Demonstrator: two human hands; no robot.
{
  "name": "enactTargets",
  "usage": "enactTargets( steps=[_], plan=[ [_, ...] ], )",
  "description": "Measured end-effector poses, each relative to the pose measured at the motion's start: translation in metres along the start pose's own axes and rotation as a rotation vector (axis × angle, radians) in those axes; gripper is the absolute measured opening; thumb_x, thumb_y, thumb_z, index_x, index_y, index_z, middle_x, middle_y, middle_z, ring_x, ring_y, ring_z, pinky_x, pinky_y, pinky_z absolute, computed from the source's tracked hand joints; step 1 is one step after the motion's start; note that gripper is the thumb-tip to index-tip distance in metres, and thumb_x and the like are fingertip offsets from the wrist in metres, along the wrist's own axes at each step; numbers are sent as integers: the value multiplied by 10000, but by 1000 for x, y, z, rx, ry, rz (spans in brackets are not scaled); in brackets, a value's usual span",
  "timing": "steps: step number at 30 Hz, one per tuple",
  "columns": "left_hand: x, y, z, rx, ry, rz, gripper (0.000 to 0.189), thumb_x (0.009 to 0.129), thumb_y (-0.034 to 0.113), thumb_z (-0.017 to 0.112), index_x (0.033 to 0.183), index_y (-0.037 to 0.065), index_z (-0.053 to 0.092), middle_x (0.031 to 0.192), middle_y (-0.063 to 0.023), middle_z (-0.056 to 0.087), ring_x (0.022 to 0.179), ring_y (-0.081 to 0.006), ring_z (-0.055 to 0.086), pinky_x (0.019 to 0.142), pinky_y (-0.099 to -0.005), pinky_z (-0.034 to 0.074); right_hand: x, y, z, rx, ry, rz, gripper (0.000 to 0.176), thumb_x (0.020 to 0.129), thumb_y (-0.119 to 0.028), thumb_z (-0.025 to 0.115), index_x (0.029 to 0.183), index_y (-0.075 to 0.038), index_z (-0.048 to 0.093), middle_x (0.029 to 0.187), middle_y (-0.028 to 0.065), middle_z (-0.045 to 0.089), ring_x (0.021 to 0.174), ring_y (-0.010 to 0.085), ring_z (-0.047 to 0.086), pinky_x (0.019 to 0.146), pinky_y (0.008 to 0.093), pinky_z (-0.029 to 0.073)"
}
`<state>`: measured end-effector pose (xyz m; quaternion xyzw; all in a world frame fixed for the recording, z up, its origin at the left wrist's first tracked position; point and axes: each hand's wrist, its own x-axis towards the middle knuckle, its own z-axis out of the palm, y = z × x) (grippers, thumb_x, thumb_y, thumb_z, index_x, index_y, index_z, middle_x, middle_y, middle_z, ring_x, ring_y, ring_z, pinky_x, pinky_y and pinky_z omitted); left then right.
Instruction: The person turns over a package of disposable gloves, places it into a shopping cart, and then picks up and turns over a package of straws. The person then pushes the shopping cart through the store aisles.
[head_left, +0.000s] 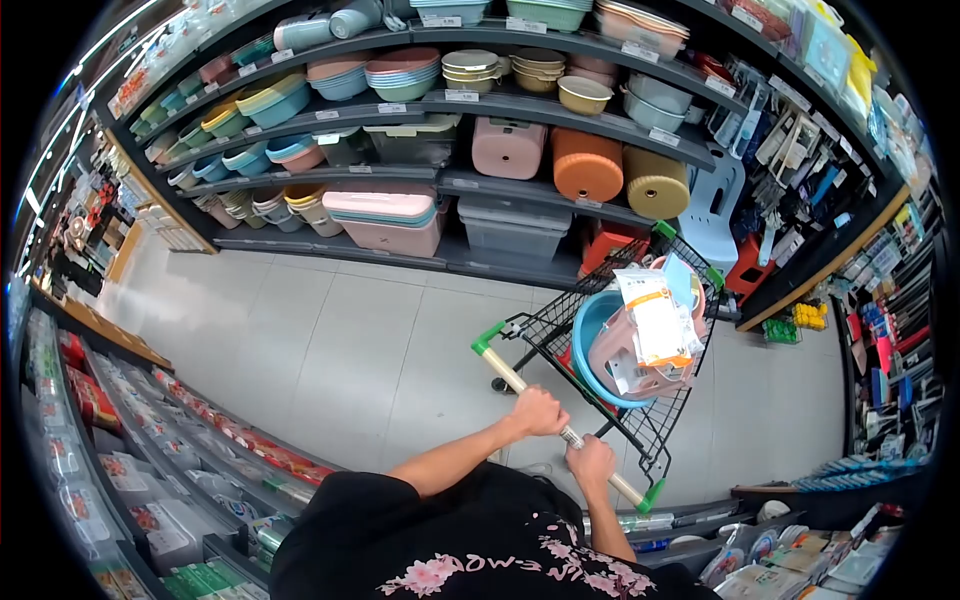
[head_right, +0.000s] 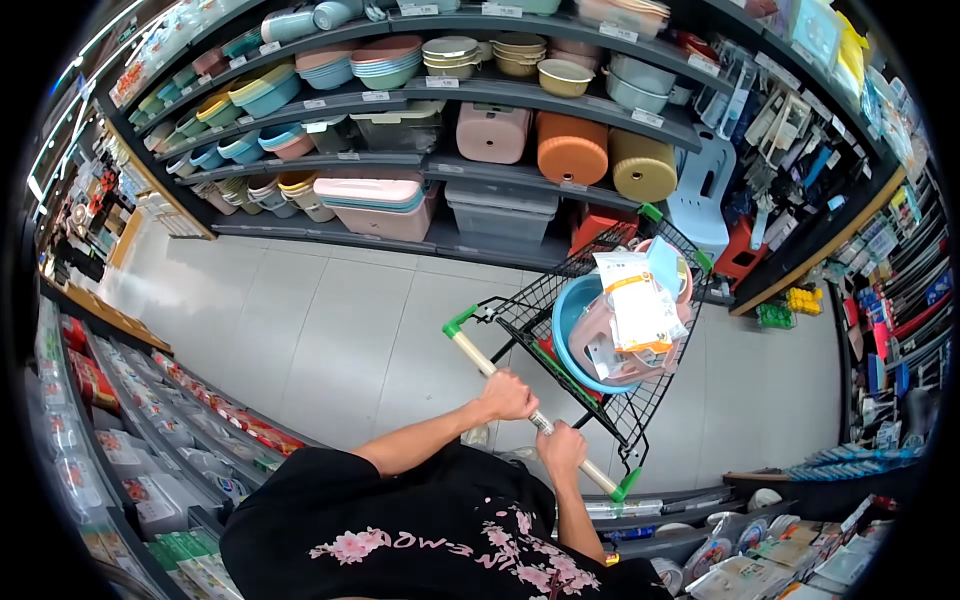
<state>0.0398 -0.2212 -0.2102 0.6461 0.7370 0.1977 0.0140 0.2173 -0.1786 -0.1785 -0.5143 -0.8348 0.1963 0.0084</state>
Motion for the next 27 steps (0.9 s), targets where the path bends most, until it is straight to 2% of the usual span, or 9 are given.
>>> enactTargets(
  steps=[3, 5, 11, 13, 17, 21, 23, 25, 27],
  plan=[
    [3, 2, -2, 8, -18, -8, 385, 747, 335, 573, 492, 55, 644, 496, -153, 586, 464, -336, 585, 604, -413, 508, 0, 0, 0, 6, 3, -4, 272, 780, -326, 656, 770, -58, 702, 726, 232, 673, 723, 436, 667, 693, 513, 533],
    [6, 5, -5, 14, -73, -68, 407, 780, 338, 536, 531, 44, 668, 538, -168, 618, 504, -333, 618, 707, -417, 523, 1, 1, -2, -7, 15, -6, 261, 784, -313, 663, 769, -56, 703, 724, 228, 677, 706, 431, 671, 684, 506, 537],
    [9, 2, -12, 2, -100, -55, 401, 772, 338, 551, 523, 45, 664, 535, -173, 616, 497, -336, 615, 696, -417, 521, 7, -1, 3, 7, 6, 7, 278, 777, -336, 668, 766, -61, 704, 721, 226, 673, 723, 440, 665, 707, 519, 537],
    [8, 1, -11, -18, -89, -54, 402, 773, 338, 550, 523, 45, 664, 536, -174, 617, 496, -337, 614, 697, -416, 521, 4, -3, -3, 2, 0, -4, 239, 782, -285, 662, 782, -51, 709, 729, 239, 676, 726, 439, 674, 691, 516, 540],
    [10, -1, -8, -14, -76, -55, 396, 779, 334, 544, 541, 48, 679, 542, -172, 622, 508, -336, 624, 715, -417, 521, 6, -5, -3, -13, 4, -4, 223, 785, -275, 657, 792, -60, 715, 731, 238, 676, 725, 437, 674, 690, 522, 540],
    [12, -3, -1, -60, 27, 21, 365, 727, 303, 572, 496, 31, 649, 505, -159, 598, 471, -321, 593, 616, -406, 517, 7, -1, 0, -37, 14, 50, 231, 761, -306, 654, 769, -82, 711, 701, 211, 671, 707, 415, 674, 677, 512, 540],
    [11, -3, 1, -38, 25, -3, 356, 725, 301, 574, 508, 33, 662, 519, -156, 610, 480, -316, 600, 639, -406, 522, 8, 6, 4, -10, 23, -38, 209, 754, -284, 643, 775, -88, 713, 685, 201, 667, 689, 409, 673, 664, 506, 542],
    [12, -4, 2, -48, 30, 42, 351, 721, 302, 577, 518, 32, 668, 532, -157, 619, 494, -316, 610, 635, -407, 524, 7, 7, 6, -17, 40, -1, 200, 754, -271, 636, 773, -88, 715, 681, 199, 665, 675, 409, 671, 657, 507, 543],
    [15, -3, -3, -24, -103, -9, 391, 772, 333, 527, 581, 45, 710, 585, -162, 654, 539, -326, 644, 720, -414, 528, 7, 6, 6, -4, 65, -30, 195, 757, -269, 633, 770, -94, 718, 685, 203, 666, 665, 411, 669, 652, 510, 543]
  ],
)
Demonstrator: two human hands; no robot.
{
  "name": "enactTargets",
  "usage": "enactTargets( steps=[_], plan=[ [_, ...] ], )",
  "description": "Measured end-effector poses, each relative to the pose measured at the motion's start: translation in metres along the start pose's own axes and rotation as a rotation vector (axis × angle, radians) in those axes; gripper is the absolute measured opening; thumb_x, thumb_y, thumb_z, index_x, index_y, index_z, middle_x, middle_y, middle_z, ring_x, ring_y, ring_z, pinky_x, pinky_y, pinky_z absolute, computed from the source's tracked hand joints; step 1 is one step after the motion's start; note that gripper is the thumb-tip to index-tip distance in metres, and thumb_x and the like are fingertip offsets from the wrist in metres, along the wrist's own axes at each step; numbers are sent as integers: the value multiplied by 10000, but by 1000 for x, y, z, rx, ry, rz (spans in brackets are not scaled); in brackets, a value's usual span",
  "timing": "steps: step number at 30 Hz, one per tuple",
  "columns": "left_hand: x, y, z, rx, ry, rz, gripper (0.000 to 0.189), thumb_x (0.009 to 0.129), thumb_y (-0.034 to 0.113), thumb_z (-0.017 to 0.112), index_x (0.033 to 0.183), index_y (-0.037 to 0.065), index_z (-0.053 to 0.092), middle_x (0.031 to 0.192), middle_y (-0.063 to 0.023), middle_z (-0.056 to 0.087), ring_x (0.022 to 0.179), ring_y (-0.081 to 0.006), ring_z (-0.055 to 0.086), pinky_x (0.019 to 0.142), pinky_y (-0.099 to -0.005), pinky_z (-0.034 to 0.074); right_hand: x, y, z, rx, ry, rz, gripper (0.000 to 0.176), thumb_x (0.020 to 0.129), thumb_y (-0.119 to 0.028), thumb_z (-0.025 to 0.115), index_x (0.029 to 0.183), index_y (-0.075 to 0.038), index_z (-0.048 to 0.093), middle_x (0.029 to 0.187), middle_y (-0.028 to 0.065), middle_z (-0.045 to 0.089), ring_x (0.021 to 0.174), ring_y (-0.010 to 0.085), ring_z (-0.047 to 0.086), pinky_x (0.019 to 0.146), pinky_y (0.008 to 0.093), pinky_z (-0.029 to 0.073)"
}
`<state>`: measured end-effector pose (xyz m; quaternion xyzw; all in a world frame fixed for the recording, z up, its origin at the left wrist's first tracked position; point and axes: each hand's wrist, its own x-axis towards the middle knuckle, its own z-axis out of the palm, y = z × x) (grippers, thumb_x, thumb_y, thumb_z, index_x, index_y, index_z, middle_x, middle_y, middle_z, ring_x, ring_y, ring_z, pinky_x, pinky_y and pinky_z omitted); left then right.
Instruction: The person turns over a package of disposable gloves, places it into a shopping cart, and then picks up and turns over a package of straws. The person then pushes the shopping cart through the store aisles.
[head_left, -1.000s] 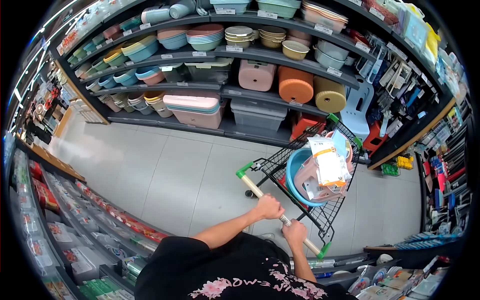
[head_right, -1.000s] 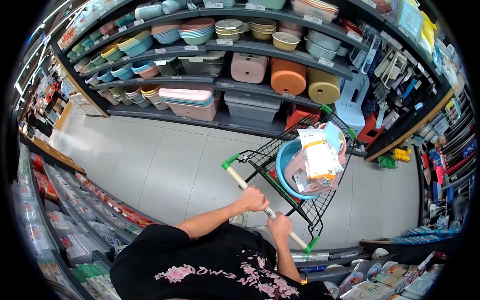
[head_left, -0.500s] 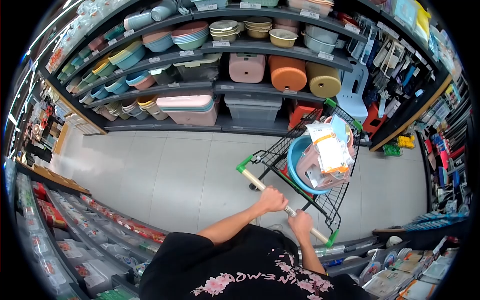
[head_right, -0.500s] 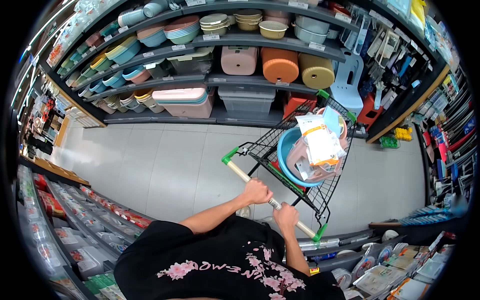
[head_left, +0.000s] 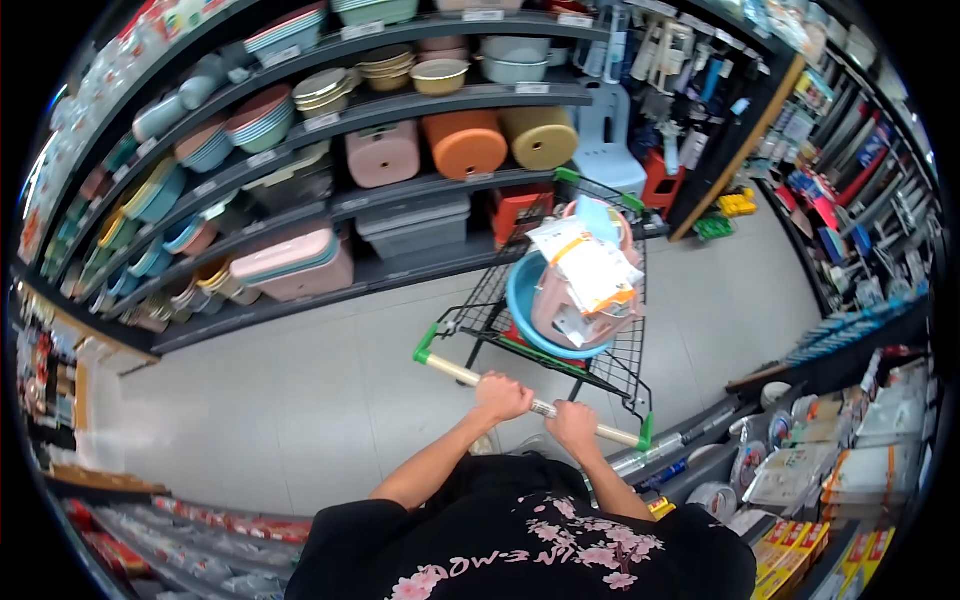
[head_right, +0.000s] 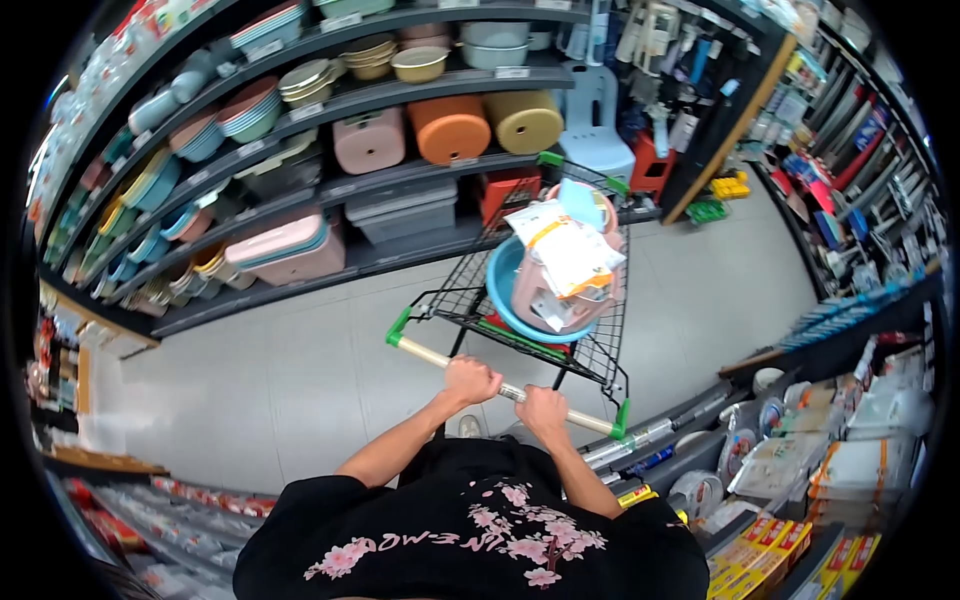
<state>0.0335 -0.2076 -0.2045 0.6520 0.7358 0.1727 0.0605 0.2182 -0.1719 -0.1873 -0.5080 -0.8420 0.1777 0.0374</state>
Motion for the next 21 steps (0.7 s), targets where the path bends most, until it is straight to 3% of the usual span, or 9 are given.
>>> enactTargets(
  steps=[10, 17, 19, 21],
  plan=[
    [15, -6, 2, -23, 36, 80, 370, 750, 306, 543, 535, 42, 688, 551, -177, 632, 504, -334, 628, 651, -425, 531, 4, -1, 5, 26, 13, 84, 179, 757, -245, 647, 805, -99, 739, 706, 191, 683, 667, 389, 683, 643, 487, 553],
    [41, -12, 11, -8, 26, 147, 377, 754, 317, 532, 537, 50, 688, 544, -177, 628, 490, -337, 623, 652, -421, 533, 18, 0, 5, 48, 35, 149, 219, 787, -279, 626, 796, -91, 739, 710, 218, 672, 696, 426, 672, 680, 516, 544],
    [53, -11, 12, -52, 130, 214, 343, 707, 294, 575, 493, 37, 653, 484, -171, 583, 435, -345, 580, 543, -423, 511, 23, 1, 0, 42, 45, 166, 225, 793, -278, 622, 794, -85, 738, 716, 223, 672, 698, 429, 671, 683, 516, 543],
    [64, -10, 11, -54, 110, 230, 339, 706, 291, 578, 494, 37, 654, 484, -172, 581, 435, -346, 580, 542, -426, 512, 29, 2, -2, 70, 81, 181, 238, 798, -291, 627, 789, -80, 737, 716, 229, 671, 699, 431, 670, 682, 520, 541]
  ],
)
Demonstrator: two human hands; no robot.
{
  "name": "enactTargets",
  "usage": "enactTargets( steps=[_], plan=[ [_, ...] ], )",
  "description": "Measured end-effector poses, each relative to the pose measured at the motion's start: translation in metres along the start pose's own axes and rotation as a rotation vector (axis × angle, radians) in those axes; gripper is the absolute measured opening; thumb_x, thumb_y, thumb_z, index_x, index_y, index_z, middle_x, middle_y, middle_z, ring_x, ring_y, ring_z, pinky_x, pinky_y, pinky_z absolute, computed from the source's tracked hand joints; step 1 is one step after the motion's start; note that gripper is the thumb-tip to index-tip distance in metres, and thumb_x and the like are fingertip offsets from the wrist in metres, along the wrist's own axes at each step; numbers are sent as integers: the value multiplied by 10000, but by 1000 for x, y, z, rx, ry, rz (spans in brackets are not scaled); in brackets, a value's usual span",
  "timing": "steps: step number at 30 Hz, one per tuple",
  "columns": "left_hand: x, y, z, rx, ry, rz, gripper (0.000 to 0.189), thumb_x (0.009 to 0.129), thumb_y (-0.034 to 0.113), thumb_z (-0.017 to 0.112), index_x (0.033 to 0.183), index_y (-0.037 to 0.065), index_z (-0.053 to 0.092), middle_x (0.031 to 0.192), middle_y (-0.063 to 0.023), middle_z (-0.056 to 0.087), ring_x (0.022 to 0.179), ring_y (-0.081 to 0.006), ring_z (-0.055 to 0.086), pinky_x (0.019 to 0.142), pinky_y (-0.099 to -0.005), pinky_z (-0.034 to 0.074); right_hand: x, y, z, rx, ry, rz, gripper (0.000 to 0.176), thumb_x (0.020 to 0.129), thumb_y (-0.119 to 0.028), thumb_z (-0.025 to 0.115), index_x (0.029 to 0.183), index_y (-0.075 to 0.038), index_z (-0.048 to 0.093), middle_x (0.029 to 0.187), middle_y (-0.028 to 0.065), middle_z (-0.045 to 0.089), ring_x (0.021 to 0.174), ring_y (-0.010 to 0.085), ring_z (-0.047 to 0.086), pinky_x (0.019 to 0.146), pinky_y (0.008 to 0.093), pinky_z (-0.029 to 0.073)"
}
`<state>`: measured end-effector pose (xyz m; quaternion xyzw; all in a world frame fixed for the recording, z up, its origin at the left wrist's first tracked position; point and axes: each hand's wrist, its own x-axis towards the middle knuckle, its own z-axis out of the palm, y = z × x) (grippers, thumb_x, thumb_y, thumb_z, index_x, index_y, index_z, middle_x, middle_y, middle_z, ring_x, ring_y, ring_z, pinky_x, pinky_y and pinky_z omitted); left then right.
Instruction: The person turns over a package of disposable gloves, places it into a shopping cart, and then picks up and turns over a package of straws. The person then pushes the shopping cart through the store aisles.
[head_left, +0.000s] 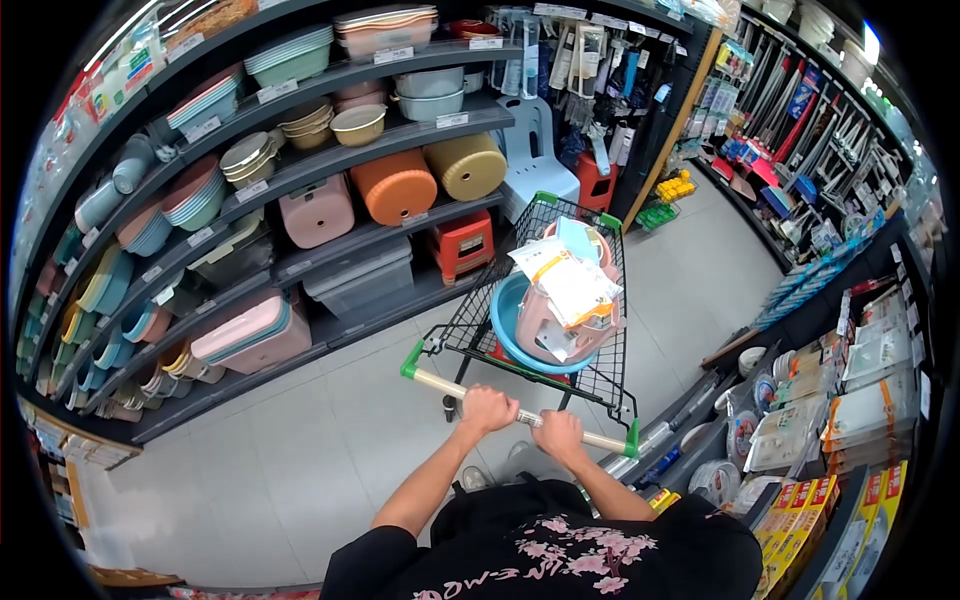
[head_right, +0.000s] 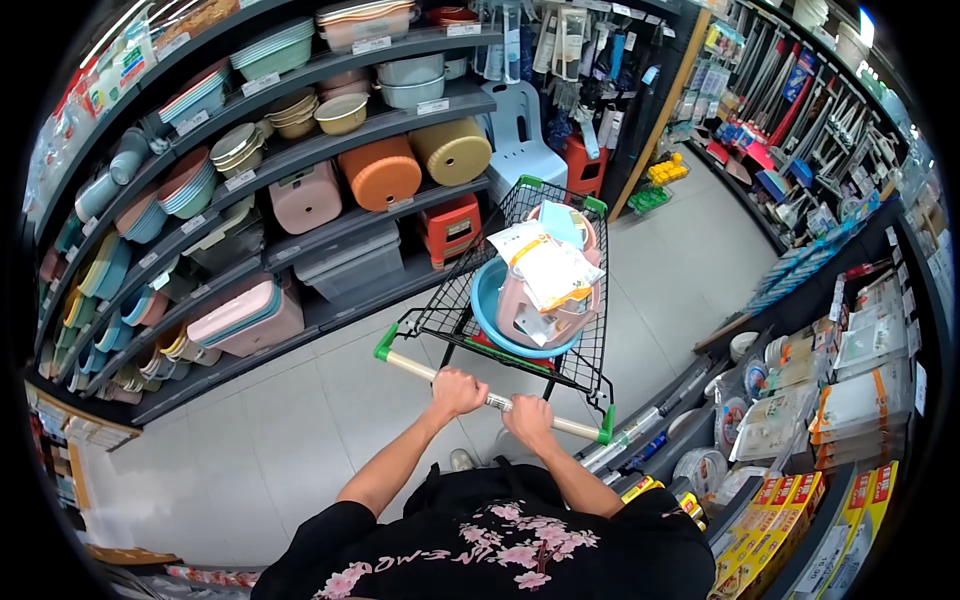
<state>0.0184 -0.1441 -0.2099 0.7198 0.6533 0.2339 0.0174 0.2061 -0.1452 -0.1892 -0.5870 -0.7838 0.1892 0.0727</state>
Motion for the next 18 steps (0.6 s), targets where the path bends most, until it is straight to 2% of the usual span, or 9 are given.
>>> enactTargets(
  steps=[2, 4, 18],
  plan=[
    [14, 0, 2, -3, -20, 25, 335, 706, 288, 581, 496, 38, 655, 483, -173, 580, 435, -347, 580, 541, -428, 513, 8, 4, -2, -3, 13, 15, 242, 798, -298, 631, 783, -80, 735, 718, 229, 671, 696, 430, 670, 679, 520, 541],
    [29, 0, 4, 74, -161, -28, 400, 782, 331, 519, 578, 47, 712, 572, -180, 644, 543, -344, 652, 684, -419, 533, 18, 5, -1, 5, 30, 47, 246, 798, -305, 635, 777, -80, 732, 719, 230, 672, 694, 430, 669, 676, 521, 540],
    [147, -15, 43, 54, -142, 123, 356, 763, 263, 554, 536, 14, 669, 549, -202, 617, 494, -359, 611, 626, -436, 515, 105, 29, -17, 101, 46, 161, 236, 796, -286, 659, 795, -57, 716, 730, 215, 682, 692, 407, 679, 669, 493, 550]
  ],
)
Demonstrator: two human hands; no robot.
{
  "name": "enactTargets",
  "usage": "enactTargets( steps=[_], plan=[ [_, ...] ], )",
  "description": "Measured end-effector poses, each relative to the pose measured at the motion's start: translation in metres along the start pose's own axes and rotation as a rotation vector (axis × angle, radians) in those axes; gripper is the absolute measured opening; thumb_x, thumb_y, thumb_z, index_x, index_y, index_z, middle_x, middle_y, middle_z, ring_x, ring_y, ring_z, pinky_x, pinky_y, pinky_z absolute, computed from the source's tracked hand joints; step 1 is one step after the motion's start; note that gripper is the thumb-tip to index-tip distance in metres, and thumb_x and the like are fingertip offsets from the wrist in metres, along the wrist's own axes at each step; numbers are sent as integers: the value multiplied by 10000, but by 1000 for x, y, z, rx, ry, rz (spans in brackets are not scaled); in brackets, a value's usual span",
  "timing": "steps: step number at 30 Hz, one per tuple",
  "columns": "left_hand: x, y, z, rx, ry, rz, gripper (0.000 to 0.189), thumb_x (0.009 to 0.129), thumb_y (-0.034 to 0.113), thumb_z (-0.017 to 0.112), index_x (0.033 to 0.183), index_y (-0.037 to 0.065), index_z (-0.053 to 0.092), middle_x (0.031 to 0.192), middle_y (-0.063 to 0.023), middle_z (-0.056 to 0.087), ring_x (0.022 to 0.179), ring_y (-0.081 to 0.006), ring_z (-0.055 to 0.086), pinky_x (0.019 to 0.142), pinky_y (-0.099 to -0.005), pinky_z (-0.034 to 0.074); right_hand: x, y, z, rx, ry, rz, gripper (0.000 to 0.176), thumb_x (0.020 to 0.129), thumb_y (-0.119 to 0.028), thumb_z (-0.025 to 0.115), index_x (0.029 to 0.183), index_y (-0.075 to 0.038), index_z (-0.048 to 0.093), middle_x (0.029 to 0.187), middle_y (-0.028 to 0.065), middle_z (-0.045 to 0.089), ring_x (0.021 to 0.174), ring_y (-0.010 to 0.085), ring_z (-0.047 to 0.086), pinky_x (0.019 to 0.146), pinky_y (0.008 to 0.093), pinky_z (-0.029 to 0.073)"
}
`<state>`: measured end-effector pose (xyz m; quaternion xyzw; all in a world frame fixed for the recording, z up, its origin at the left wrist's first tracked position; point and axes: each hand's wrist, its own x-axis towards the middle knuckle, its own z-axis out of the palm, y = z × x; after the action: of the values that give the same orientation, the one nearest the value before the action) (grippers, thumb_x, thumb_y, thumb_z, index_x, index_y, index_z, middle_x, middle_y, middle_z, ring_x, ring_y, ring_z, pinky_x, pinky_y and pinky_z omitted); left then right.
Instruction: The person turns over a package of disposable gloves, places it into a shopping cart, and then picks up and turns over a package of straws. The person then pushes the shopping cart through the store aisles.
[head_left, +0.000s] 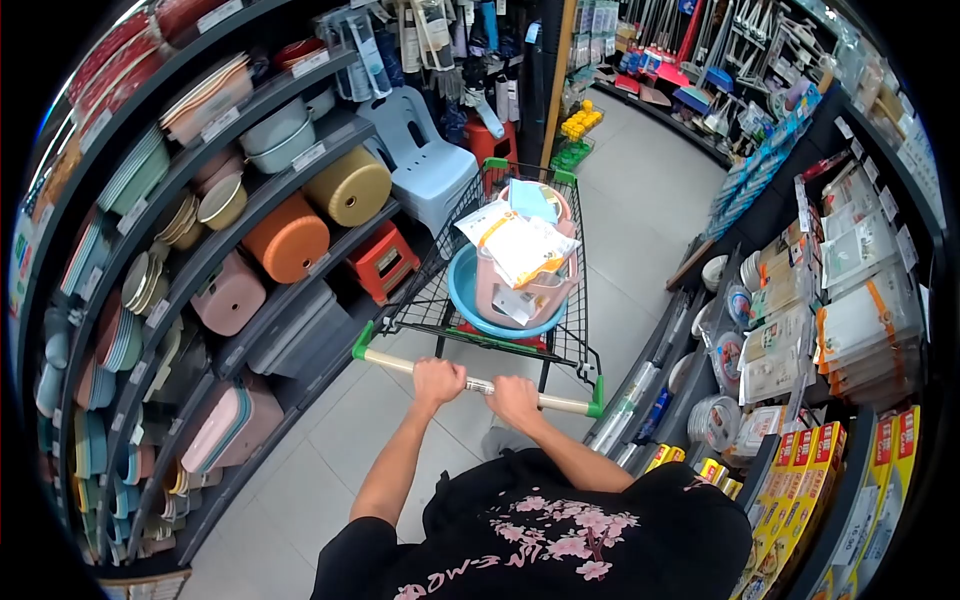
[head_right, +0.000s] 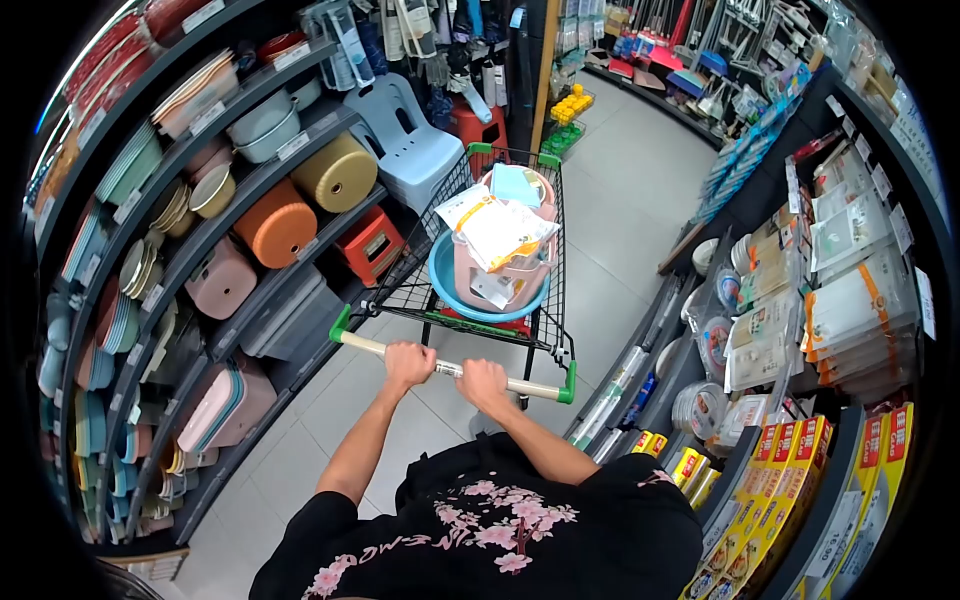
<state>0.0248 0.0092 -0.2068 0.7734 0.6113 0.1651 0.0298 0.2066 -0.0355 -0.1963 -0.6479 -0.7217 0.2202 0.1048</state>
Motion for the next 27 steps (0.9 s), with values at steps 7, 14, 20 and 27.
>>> enactTargets(
  steps=[7, 14, 20, 27],
  plan=[
    [56, -1, 22, 21, -32, 28, 347, 764, 253, 547, 546, 14, 672, 553, -193, 621, 501, -357, 607, 649, -441, 505, 42, 18, -14, 45, -10, 35, 236, 807, -289, 660, 830, -59, 711, 738, 211, 685, 696, 407, 679, 655, 491, 546],
    [112, 6, 33, 15, -59, 99, 349, 775, 243, 534, 542, 22, 671, 547, -187, 613, 511, -357, 601, 704, -436, 486, 82, 35, -27, 92, 35, 78, 225, 808, -276, 666, 797, -55, 706, 738, 203, 689, 696, 389, 689, 642, 484, 550],
    [141, 14, 43, 29, -90, 123, 366, 786, 253, 522, 547, 18, 670, 550, -190, 614, 511, -359, 593, 693, -439, 480, 102, 51, -35, 110, 66, 97, 221, 800, -281, 669, 809, -64, 710, 742, 194, 691, 695, 386, 684, 645, 480, 544],
    [166, 17, 53, -7, -67, 154, 374, 787, 254, 520, 547, 10, 670, 565, -199, 623, 523, -369, 600, 689, -440, 479, 121, 60, -40, 77, 90, 124, 189, 753, -241, 681, 773, -55, 712, 726, 197, 688, 695, 377, 692, 655, 469, 550]
  ],
)
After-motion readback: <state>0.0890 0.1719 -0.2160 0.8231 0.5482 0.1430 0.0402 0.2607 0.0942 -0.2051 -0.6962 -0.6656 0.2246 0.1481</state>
